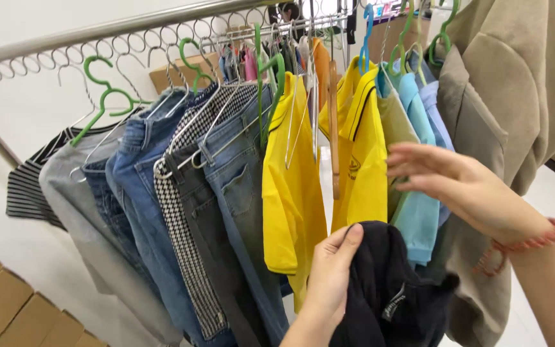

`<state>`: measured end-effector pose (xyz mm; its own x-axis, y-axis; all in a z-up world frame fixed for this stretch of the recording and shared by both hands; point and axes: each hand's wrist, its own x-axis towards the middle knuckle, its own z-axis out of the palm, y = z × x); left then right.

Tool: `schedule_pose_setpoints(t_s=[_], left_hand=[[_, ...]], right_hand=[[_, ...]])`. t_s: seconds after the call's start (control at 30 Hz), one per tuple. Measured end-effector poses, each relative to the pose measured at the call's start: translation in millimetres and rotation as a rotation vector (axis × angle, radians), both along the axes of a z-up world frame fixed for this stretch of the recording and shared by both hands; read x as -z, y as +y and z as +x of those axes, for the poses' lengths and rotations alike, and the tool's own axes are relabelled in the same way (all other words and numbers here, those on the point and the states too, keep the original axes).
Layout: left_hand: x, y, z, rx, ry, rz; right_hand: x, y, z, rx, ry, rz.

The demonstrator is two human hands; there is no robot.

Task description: Picking clothes from a rack, bagging them, placing them in boxes, and tying ribbons around the boxes.

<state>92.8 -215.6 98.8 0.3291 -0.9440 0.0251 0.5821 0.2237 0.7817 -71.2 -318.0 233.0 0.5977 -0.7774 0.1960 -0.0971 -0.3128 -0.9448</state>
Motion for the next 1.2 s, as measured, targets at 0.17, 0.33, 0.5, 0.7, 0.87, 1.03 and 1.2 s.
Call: schedule_pose_setpoints(t_s=[0.17,0.33,0.5,0.7,0.87,1.03,1.2], left_hand=[[-14,-29,10,0.179,-0.270,0.049],[-7,-49,37,0.344,-0.342,0.045],[2,-61,58,0.403,-0.334,0.052],[22,-80,67,0.358,-0.358,0.055],[16,-79,61,0.345,-0.367,0.093],[31,-86,62,0.236,-0.293,0.129],[38,-83,58,0.231,-0.124,0.176]], right_hand=[[-42,-81,122,0.250,-0.056,0.006],[-24,-158,193,0.497,0.178,-0.154],[8,-212,217,0.557,0.225,-0.274],[20,-213,211,0.581,0.007,-0.454],[14,-200,204,0.596,-0.098,-0.523],[10,-153,177,0.563,-0.263,-0.552],[14,-96,100,0.539,-0.412,-0.557]])
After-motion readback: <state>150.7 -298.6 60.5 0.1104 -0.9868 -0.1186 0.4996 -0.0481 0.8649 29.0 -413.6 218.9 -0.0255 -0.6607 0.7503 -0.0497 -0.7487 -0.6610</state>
